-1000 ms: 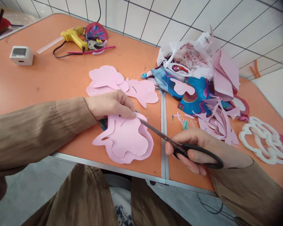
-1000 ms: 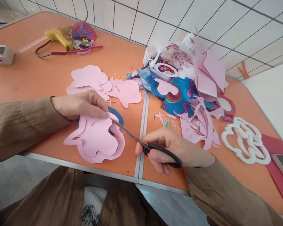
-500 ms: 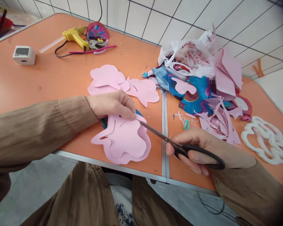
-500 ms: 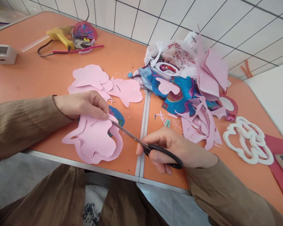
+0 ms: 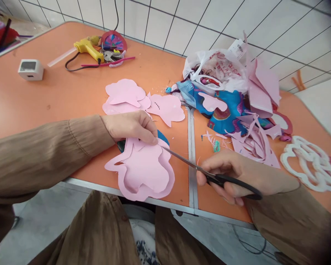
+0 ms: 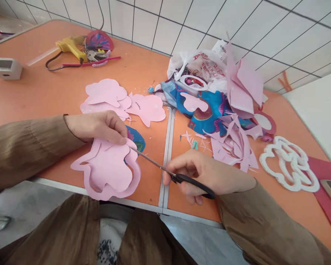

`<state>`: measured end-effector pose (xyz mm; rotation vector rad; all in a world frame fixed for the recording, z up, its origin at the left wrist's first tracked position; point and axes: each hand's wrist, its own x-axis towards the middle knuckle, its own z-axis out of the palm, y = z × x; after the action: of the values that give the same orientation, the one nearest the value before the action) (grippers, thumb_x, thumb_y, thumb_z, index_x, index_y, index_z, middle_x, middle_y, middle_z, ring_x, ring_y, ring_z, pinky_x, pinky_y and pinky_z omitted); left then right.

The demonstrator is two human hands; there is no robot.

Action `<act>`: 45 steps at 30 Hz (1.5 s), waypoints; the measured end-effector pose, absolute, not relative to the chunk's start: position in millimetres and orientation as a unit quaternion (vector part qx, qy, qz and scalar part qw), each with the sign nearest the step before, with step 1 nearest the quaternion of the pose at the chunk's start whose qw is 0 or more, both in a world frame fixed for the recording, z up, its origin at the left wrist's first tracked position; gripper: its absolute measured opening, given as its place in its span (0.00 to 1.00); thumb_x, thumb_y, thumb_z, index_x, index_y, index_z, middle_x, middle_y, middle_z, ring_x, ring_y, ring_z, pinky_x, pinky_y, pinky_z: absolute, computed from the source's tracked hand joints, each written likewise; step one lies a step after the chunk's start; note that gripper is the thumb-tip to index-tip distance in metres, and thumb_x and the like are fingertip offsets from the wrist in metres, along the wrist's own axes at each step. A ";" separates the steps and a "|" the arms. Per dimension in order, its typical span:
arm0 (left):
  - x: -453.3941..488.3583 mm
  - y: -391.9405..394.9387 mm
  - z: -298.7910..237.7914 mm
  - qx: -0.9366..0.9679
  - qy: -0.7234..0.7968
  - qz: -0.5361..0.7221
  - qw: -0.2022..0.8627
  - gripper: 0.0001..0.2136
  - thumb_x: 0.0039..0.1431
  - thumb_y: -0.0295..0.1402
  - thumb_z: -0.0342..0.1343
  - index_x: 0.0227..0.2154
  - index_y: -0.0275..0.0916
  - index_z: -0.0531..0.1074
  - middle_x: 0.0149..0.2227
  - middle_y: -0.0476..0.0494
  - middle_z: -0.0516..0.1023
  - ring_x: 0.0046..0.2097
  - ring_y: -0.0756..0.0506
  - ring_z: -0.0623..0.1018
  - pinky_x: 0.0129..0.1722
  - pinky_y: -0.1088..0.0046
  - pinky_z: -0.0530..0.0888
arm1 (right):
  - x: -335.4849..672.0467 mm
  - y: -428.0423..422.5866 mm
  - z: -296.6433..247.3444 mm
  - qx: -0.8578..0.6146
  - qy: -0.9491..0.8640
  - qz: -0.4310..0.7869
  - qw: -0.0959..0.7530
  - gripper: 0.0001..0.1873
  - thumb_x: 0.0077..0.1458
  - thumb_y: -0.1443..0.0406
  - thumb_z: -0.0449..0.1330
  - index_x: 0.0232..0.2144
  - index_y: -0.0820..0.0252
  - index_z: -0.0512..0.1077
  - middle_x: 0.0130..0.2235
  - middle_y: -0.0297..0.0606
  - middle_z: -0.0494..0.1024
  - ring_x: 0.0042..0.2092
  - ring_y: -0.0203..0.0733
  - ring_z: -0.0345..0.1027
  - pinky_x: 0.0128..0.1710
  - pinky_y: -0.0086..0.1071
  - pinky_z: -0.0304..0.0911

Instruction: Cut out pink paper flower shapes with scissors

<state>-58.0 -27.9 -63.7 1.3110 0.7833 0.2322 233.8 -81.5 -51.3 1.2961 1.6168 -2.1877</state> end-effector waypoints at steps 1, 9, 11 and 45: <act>-57.9 -27.9 -63.7 0.593 0.351 0.110 0.716 0.06 0.42 0.27 0.61 0.14 0.36 0.75 0.14 0.49 0.74 0.16 0.52 0.69 0.17 0.78 0.64 | 238.0 -79.4 -48.8 0.428 0.544 -0.719 0.067 0.16 0.41 0.60 0.68 0.34 0.59 0.73 0.17 0.29 0.69 0.17 0.30 0.60 0.17 0.23 0.53; -53.9 -32.6 -65.2 0.572 0.348 0.122 0.732 0.05 0.45 0.27 0.62 0.17 0.35 0.77 0.15 0.49 0.74 0.17 0.52 0.70 0.17 0.79 0.65 | 198.7 -71.1 -37.1 0.547 0.644 -0.514 -0.145 0.16 0.44 0.63 0.65 0.36 0.59 0.68 0.27 0.38 0.78 0.25 0.35 0.69 0.25 0.29 0.64; -52.8 -34.0 -65.2 0.580 0.343 0.117 0.730 0.04 0.46 0.27 0.62 0.19 0.35 0.77 0.16 0.49 0.74 0.17 0.52 0.71 0.17 0.79 0.66 | 175.8 -70.4 -38.6 0.541 0.635 -0.511 -0.208 0.16 0.42 0.63 0.65 0.35 0.59 0.67 0.24 0.33 0.75 0.25 0.35 0.68 0.23 0.27 0.62; -57.9 -31.9 -71.1 0.667 0.383 0.166 0.617 0.12 0.54 0.37 0.61 0.21 0.35 0.74 0.18 0.51 0.68 0.19 0.55 0.64 0.17 0.78 0.56 | 152.8 -65.8 -57.6 0.537 0.572 -0.560 -0.267 0.17 0.37 0.71 0.68 0.32 0.56 0.70 0.24 0.27 0.72 0.24 0.30 0.64 0.24 0.25 0.60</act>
<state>-57.9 -31.9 -71.1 1.5369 0.8822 0.3817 152.8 -65.8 -57.6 2.0506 2.1833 -2.1408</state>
